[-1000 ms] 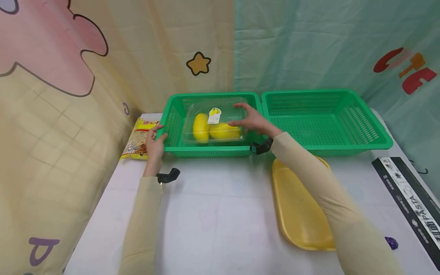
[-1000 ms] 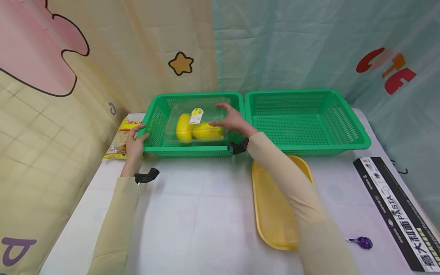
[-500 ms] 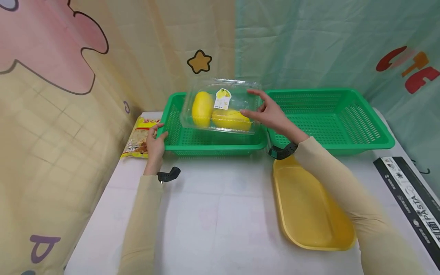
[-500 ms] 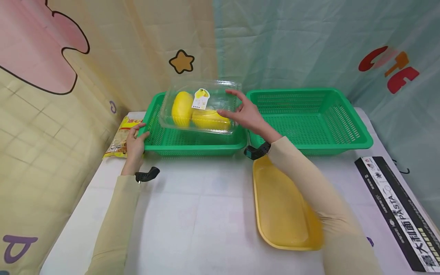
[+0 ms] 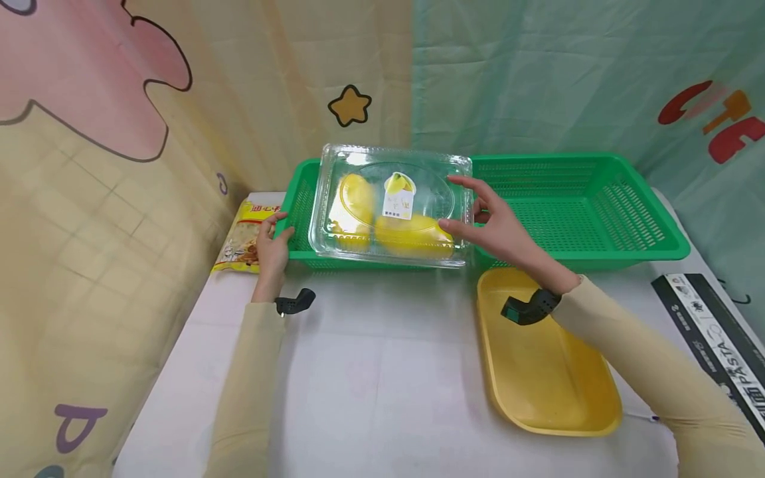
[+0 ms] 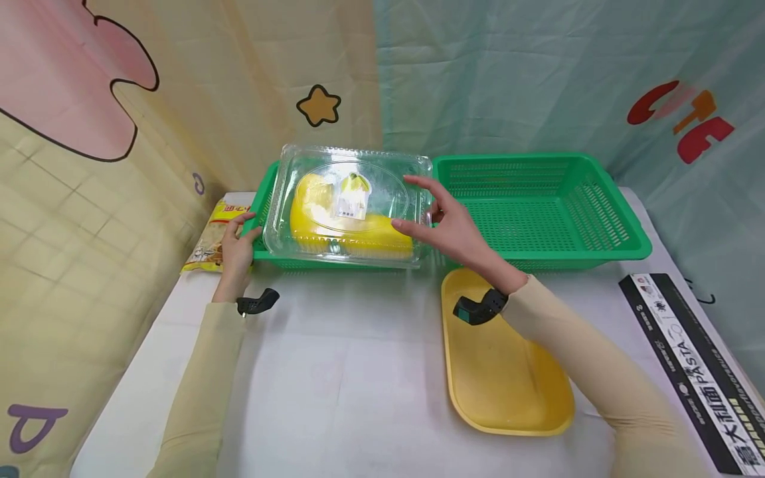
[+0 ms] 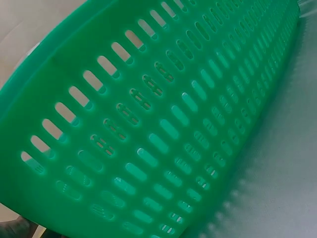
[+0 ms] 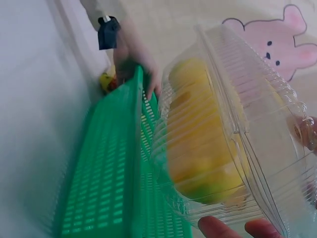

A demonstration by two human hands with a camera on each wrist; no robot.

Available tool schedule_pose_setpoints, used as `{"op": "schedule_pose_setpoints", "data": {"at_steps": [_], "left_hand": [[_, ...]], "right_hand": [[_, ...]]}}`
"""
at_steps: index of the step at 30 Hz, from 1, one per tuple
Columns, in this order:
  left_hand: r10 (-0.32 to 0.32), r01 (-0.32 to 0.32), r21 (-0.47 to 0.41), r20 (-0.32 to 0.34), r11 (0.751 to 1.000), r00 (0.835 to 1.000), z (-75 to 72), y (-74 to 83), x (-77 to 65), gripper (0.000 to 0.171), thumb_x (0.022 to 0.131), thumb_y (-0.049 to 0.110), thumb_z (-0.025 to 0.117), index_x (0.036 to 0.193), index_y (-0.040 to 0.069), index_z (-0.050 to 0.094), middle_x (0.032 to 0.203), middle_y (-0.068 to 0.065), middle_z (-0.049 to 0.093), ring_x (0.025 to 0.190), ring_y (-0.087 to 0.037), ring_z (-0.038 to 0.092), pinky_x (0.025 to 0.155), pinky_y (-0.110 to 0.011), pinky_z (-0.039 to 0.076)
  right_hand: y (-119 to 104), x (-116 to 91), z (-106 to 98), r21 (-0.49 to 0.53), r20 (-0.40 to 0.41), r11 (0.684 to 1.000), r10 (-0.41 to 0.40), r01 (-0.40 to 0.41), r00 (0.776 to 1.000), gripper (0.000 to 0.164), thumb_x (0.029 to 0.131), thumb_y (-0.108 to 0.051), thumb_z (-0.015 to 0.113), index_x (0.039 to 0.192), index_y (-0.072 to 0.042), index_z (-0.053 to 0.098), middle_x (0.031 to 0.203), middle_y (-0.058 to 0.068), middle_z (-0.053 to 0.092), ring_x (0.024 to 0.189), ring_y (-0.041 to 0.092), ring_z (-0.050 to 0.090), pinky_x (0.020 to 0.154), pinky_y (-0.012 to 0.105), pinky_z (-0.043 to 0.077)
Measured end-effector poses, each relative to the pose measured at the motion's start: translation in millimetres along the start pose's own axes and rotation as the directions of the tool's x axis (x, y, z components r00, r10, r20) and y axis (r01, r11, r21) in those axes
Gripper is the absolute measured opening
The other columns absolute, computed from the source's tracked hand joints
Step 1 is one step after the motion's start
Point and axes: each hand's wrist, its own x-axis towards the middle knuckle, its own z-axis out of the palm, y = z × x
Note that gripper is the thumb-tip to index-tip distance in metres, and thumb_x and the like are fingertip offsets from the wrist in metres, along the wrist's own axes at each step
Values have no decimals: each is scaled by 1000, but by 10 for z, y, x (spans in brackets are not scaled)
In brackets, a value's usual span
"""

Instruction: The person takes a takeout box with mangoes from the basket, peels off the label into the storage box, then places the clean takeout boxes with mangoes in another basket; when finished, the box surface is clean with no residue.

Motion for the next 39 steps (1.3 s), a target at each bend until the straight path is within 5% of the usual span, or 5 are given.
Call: {"op": "schedule_pose_setpoints", "data": {"at_steps": [5, 14, 21, 29, 39], "left_hand": [[-9, 9, 2, 4, 1000, 1000, 6, -4, 4, 30, 96, 8, 53, 124, 18, 55, 143, -5, 39, 118, -19, 42, 93, -30, 40], [0, 0, 8, 2, 1000, 1000, 18, 8, -15, 30, 96, 7, 52, 124, 16, 55, 144, -5, 39, 118, -20, 42, 93, -31, 41], [18, -18, -4, -1, 1000, 1000, 22, 9, -13, 31, 95, 4, 53, 125, 11, 54, 143, -7, 41, 123, -18, 40, 98, -30, 37], [-1, 1, -1, 10, 1000, 1000, 7, -1, -2, 30, 96, 7, 52, 125, 16, 54, 146, -4, 38, 125, -18, 38, 101, -33, 34], [-1, 0, 36, 12, 999, 1000, -8, 15, -8, 30, 97, 9, 51, 126, 17, 53, 146, -1, 36, 129, -19, 34, 103, -34, 30]], "right_hand": [[-82, -261, -2, 2, 5, 1000, -8, 8, 1000, 69, 84, -24, 73, 143, -32, 40, 81, 13, 45, 75, 22, 44, 79, 35, 43], [-109, -724, 35, 24, 55, 1000, 0, -1, 998, 72, 81, -14, 76, 142, -30, 41, 83, 11, 45, 72, 20, 47, 45, 24, 44], [-40, -998, 91, 22, 125, 995, 91, -94, 988, 67, 82, -22, 76, 139, -31, 44, 88, 10, 51, 82, 21, 56, 62, 30, 55], [86, -1118, 192, 52, 196, 994, 85, -97, 977, 56, 84, -22, 74, 134, -28, 51, 77, 14, 38, 64, 19, 44, 45, 25, 42], [176, -1090, 363, -15, 258, 989, 147, -148, 955, 55, 83, -31, 74, 133, -26, 51, 73, 7, 50, 63, 19, 50, 48, 25, 37]]}}
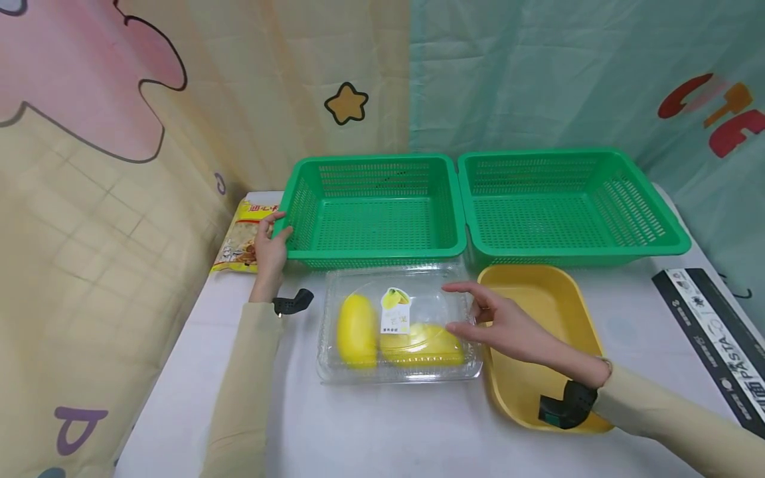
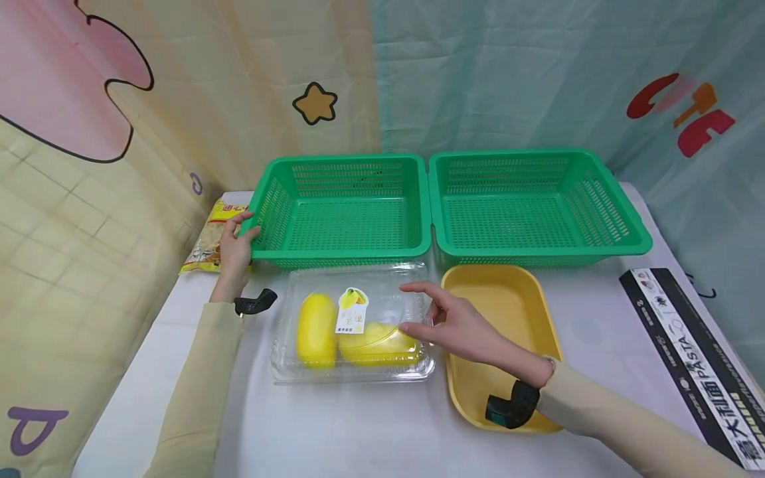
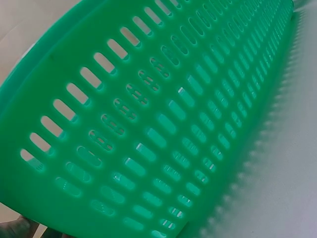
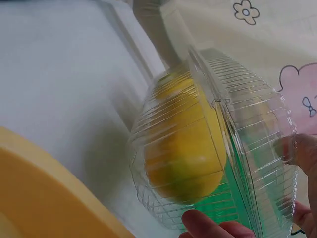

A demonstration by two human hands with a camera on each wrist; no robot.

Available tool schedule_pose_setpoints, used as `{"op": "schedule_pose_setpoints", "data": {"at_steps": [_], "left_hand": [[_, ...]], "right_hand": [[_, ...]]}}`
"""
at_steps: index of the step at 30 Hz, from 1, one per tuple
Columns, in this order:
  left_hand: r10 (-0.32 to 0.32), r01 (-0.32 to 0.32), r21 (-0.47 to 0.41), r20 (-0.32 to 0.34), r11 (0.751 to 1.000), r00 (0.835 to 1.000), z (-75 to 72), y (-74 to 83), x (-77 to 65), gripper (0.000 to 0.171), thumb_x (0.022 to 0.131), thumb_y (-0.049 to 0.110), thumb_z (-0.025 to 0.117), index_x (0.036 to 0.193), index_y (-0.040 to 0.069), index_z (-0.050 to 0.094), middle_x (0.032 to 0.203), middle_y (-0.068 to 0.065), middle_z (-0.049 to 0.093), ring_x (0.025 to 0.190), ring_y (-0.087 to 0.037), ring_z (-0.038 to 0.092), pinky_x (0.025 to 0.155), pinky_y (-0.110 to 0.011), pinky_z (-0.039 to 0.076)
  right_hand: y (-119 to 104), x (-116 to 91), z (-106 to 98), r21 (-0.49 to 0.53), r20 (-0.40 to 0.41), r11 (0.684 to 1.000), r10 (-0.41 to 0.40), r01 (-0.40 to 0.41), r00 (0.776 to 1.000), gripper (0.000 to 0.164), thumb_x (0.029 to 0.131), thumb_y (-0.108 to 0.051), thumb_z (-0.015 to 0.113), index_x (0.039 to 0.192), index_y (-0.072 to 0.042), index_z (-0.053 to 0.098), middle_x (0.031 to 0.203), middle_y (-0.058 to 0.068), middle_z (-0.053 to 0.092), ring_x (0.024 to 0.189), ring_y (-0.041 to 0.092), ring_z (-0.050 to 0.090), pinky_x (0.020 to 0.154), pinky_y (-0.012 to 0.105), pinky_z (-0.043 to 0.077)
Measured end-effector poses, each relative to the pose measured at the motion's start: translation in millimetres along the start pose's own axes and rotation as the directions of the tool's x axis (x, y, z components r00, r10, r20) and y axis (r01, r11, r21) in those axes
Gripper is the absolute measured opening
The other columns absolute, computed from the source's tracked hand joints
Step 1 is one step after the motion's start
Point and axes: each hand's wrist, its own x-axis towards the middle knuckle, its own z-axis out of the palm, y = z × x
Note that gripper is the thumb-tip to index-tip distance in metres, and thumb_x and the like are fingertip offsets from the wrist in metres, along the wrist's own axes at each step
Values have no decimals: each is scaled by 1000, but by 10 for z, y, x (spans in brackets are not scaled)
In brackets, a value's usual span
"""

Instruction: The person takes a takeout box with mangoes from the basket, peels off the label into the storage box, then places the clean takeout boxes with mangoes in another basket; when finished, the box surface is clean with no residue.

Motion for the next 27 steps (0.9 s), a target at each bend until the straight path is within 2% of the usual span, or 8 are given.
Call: {"op": "schedule_pose_setpoints", "data": {"at_steps": [5, 8, 11, 20, 27], "left_hand": [[-26, 26, 22, 0, 999, 1000, -5, 11, 3, 29, 98, 12, 50, 127, 20, 52, 148, 3, 33, 133, -19, 30, 106, -37, 27], [-30, 30, 17, 5, 999, 1000, 0, 14, 5, 30, 98, 12, 50, 127, 20, 52, 147, 1, 34, 130, -19, 33, 104, -36, 30], [-26, 25, 18, 4, 1000, 1000, 7, 12, 3, 31, 98, 12, 50, 128, 20, 52, 146, 0, 35, 127, -19, 36, 102, -35, 32], [5, -6, 22, 13, 1000, 1000, -2, -23, -6, 33, 96, 8, 51, 128, 18, 53, 147, 0, 34, 128, -17, 34, 104, -32, 28], [16, -16, 21, 8, 1000, 1000, -1, -6, -8, 32, 96, 8, 52, 127, 17, 53, 145, -2, 37, 126, -16, 35, 102, -32, 29]], "right_hand": [[25, 57, 65, -24, 33, 999, 22, -21, 999, 56, 83, -32, 74, 133, -21, 51, 68, 3, 51, 60, 18, 48, 49, 25, 38], [38, 83, 95, -37, 40, 999, 30, -29, 999, 56, 82, -34, 74, 133, -22, 51, 68, 2, 51, 60, 17, 48, 49, 25, 37], [48, 107, 119, -47, 47, 998, 32, -30, 998, 57, 83, -36, 73, 133, -23, 51, 69, 1, 52, 60, 17, 48, 50, 25, 37], [95, 158, 164, -66, 64, 997, 47, -43, 997, 60, 81, -38, 74, 134, -24, 50, 69, -1, 54, 61, 18, 50, 52, 27, 40], [73, 183, 181, -109, 94, 993, 48, -37, 994, 62, 81, -38, 75, 135, -21, 49, 69, -1, 55, 62, 15, 51, 53, 27, 42]]}}
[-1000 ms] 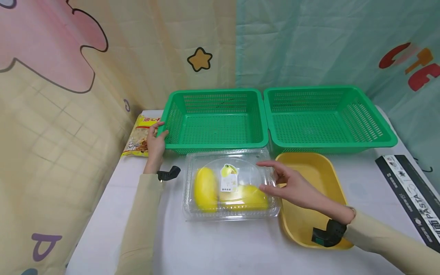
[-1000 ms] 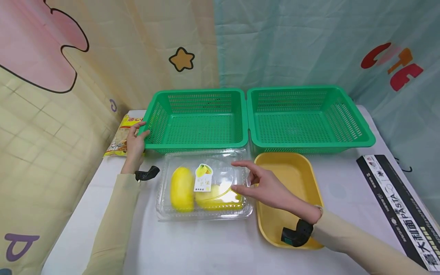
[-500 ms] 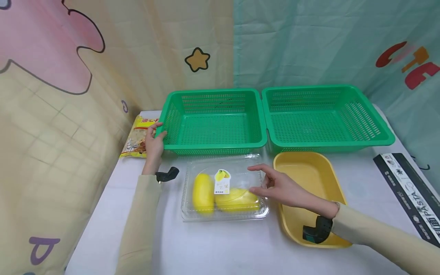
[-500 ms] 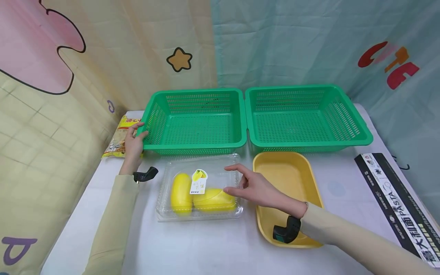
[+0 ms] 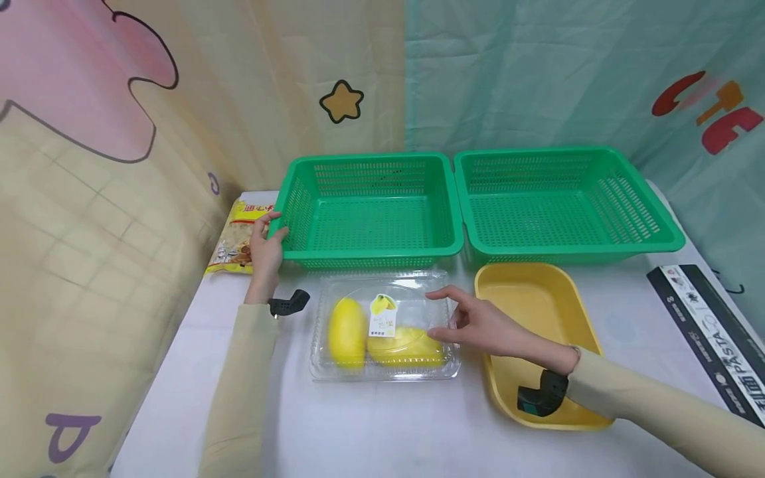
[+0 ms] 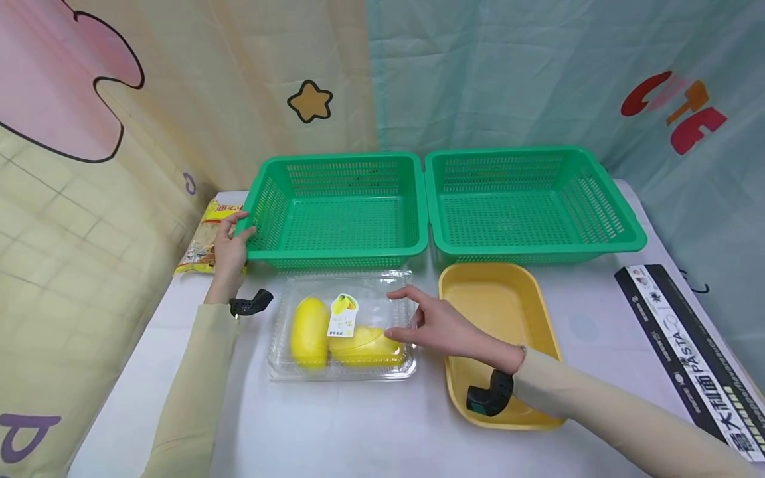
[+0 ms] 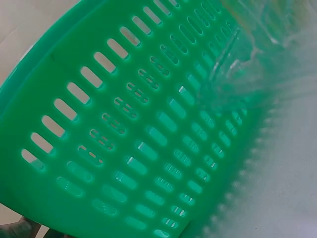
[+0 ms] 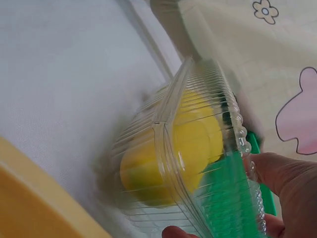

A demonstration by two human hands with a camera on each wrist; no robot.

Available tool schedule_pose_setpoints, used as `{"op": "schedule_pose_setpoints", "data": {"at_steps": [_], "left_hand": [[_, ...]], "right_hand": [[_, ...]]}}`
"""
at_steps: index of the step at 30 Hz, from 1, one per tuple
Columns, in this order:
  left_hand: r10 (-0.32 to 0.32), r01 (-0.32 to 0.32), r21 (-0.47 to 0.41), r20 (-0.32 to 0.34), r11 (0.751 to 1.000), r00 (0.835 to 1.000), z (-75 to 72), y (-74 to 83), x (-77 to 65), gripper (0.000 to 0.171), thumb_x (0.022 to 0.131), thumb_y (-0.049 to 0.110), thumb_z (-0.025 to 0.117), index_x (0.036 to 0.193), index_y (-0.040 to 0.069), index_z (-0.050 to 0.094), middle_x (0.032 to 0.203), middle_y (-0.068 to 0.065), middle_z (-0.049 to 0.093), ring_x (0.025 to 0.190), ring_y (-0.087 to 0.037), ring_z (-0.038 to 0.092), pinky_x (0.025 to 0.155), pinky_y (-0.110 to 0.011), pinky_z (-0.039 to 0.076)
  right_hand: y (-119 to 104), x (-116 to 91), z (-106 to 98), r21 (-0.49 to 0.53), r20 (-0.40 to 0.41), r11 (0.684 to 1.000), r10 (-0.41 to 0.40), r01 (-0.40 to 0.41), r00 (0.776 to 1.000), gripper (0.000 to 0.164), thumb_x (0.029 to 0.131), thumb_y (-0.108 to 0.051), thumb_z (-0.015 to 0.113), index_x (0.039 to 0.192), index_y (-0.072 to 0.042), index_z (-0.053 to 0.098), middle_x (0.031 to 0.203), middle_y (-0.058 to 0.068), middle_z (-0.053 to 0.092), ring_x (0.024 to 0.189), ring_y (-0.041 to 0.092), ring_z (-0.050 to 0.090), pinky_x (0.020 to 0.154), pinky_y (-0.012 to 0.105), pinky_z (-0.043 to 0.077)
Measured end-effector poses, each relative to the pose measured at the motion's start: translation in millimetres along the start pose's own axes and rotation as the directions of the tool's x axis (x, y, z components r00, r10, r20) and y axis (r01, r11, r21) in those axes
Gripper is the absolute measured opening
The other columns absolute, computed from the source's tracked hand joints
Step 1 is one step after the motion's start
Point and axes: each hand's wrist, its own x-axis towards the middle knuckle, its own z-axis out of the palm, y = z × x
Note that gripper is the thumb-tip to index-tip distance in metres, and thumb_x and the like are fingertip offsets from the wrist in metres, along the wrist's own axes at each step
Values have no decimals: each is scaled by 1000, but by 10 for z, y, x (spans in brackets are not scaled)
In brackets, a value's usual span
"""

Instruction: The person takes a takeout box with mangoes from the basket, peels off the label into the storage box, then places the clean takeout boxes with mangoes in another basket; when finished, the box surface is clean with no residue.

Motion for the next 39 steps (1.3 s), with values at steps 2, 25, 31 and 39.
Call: {"op": "schedule_pose_setpoints", "data": {"at_steps": [2, 25, 31, 39], "left_hand": [[-1, 1, 4, 0, 1000, 1000, -1, 4, -2, 32, 96, 8, 51, 127, 17, 53, 144, -2, 38, 123, -17, 38, 101, -32, 31], [8, -12, 24, 175, 1000, 984, -310, 17, -105, 54, 99, 36, 48, 148, 22, 32, 152, -6, 25, 137, -23, 23, 110, -41, 20], [274, -272, 30, -70, 962, 959, -301, 109, -400, 50, 95, 20, 55, 142, 11, 38, 141, -4, 37, 127, -19, 34, 101, -30, 30], [531, -537, 106, 83, 837, 844, -311, 303, -894, 30, 93, 4, 57, 123, -3, 57, 121, -8, 56, 110, -15, 48, 90, -28, 37]], "right_hand": [[-2, 3, 2, -7, 18, 1000, -5, 5, 1000, 63, 81, -38, 74, 135, -20, 48, 69, -1, 55, 62, 15, 52, 54, 27, 43], [-103, 4, -36, -184, 130, 981, -42, 65, 991, 62, 88, -40, 66, 139, -17, 40, 57, -7, 57, 46, 6, 43, 46, 25, 38], [-157, -27, -64, -242, 118, 968, -41, 69, 992, 61, 89, -40, 65, 140, -16, 42, 50, -11, 48, 42, 4, 37, 44, 23, 34], [-136, -65, -80, -258, 55, 960, -102, 112, 993, 55, 90, -37, 65, 138, -14, 49, 50, -11, 43, 41, 4, 38, 43, 24, 36]]}}
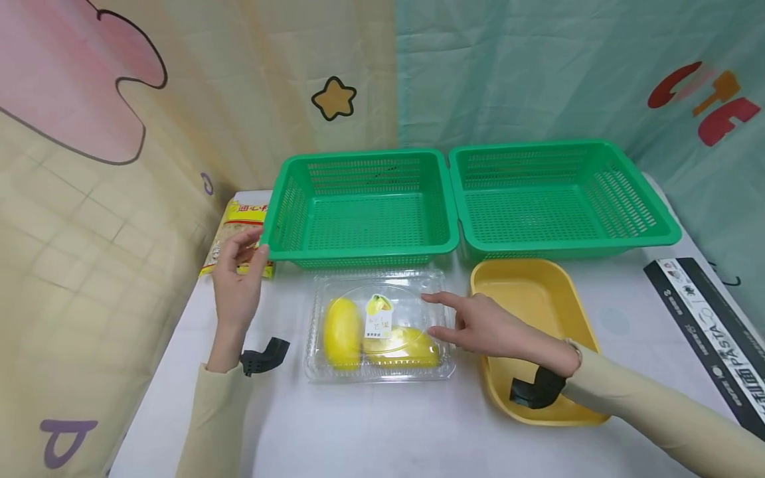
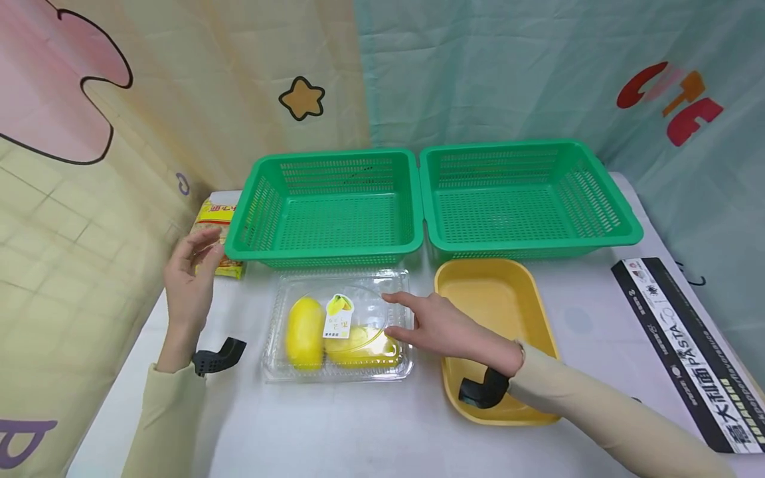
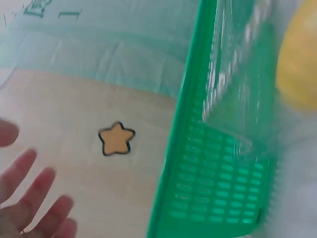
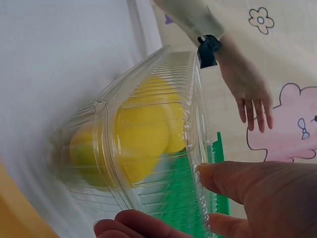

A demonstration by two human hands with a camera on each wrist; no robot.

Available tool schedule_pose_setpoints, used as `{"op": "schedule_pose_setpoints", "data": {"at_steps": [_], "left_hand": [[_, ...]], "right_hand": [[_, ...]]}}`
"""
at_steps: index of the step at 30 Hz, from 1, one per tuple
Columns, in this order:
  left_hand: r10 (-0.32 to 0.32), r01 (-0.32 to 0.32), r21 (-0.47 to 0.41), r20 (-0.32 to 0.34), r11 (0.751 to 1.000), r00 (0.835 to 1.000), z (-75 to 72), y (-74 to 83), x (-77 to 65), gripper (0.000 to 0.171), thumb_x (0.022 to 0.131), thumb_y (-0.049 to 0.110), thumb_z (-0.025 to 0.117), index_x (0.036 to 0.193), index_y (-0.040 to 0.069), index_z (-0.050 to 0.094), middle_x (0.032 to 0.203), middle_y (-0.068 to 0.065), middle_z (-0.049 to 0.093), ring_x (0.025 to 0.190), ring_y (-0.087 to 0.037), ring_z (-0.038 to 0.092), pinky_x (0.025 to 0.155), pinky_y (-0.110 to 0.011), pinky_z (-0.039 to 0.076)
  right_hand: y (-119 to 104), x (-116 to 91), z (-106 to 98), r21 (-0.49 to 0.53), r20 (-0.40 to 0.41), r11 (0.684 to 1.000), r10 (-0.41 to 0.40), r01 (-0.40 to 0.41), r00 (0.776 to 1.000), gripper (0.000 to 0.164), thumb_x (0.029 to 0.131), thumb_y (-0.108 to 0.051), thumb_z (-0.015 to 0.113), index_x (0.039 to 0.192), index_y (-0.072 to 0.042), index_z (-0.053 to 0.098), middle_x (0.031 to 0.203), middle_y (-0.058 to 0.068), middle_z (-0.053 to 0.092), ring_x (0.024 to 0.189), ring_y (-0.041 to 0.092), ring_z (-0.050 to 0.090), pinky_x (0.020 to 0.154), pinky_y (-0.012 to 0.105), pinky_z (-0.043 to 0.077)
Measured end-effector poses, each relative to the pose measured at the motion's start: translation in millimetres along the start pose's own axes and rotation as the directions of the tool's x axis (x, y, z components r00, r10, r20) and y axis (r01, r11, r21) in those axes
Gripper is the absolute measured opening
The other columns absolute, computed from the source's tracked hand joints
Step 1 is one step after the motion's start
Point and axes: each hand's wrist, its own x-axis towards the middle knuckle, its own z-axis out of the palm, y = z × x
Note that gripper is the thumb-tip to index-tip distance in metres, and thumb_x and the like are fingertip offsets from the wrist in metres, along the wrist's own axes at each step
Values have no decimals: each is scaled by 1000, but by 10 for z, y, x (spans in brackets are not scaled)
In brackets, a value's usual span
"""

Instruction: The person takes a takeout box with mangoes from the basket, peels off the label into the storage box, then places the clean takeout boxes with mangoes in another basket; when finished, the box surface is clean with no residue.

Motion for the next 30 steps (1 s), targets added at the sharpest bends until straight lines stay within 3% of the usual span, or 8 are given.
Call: {"op": "schedule_pose_setpoints", "data": {"at_steps": [2, 3, 7, 10, 13, 17, 22, 30], "left_hand": [[46, -52, 39, 145, 998, 988, 1, 74, -106, 29, 92, 2, 58, 122, -1, 59, 120, -9, 58, 111, -15, 49, 92, -32, 37], [68, -84, 63, 221, 994, 973, 7, 103, -160, 29, 92, 2, 59, 121, 0, 60, 121, -8, 58, 113, -17, 49, 94, -35, 36], [97, -200, 159, 496, 967, 863, 71, 182, -386, 33, 91, 12, 63, 124, 8, 60, 127, -5, 56, 122, -21, 44, 100, -48, 32], [72, -257, 220, 612, 941, 788, 155, 207, -542, 41, 91, 26, 65, 129, 13, 57, 136, -3, 50, 129, -24, 37, 104, -52, 28], [51, -301, 273, 658, 914, 752, 241, 186, -666, 49, 90, 36, 64, 134, 16, 53, 143, -2, 44, 137, -25, 27, 107, -53, 22], [74, -362, 306, 666, 880, 742, 324, 91, -767, 54, 90, 39, 63, 137, 16, 51, 147, -2, 38, 140, -26, 19, 109, -52, 16], [113, -410, 327, 648, 851, 753, 392, -3, -846, 51, 91, 38, 61, 134, 14, 54, 147, -3, 39, 140, -26, 21, 112, -45, 9], [134, -407, 328, 614, 853, 777, 440, -38, -877, 47, 89, 35, 62, 130, 12, 58, 144, -4, 43, 138, -27, 26, 112, -43, 8]], "right_hand": [[5, -6, -1, 11, 0, 1000, 6, -6, 1000, 55, 90, -35, 65, 139, -15, 48, 49, -12, 43, 41, 4, 39, 43, 23, 37], [7, -8, -1, 22, 3, 1000, 10, -10, 1000, 56, 90, -34, 65, 139, -15, 48, 48, -12, 43, 40, 4, 40, 43, 24, 37], [2, -19, -2, 96, 18, 995, 31, -32, 999, 56, 90, -32, 65, 141, -15, 46, 49, -11, 50, 42, 6, 48, 42, 25, 40], [1, -28, -4, 153, 8, 987, 50, -51, 999, 53, 90, -29, 66, 138, -13, 49, 52, -8, 54, 45, 8, 52, 42, 27, 42], [14, -38, -14, 204, -19, 977, 66, -61, 998, 44, 90, -25, 66, 130, -11, 56, 56, -6, 57, 49, 11, 56, 45, 27, 46], [30, -54, -51, 281, -47, 958, 72, -56, 996, 34, 91, -21, 65, 121, -7, 61, 61, -2, 61, 54, 21, 61, 51, 30, 51], [39, -62, -116, 322, -66, 945, 75, -50, 995, 27, 92, -19, 64, 115, -5, 64, 64, 2, 62, 57, 26, 62, 53, 31, 53], [-17, 77, -190, 296, -97, 955, 28, 2, 995, 23, 92, -18, 64, 110, -5, 66, 63, -2, 61, 55, 18, 61, 52, 31, 52]]}}
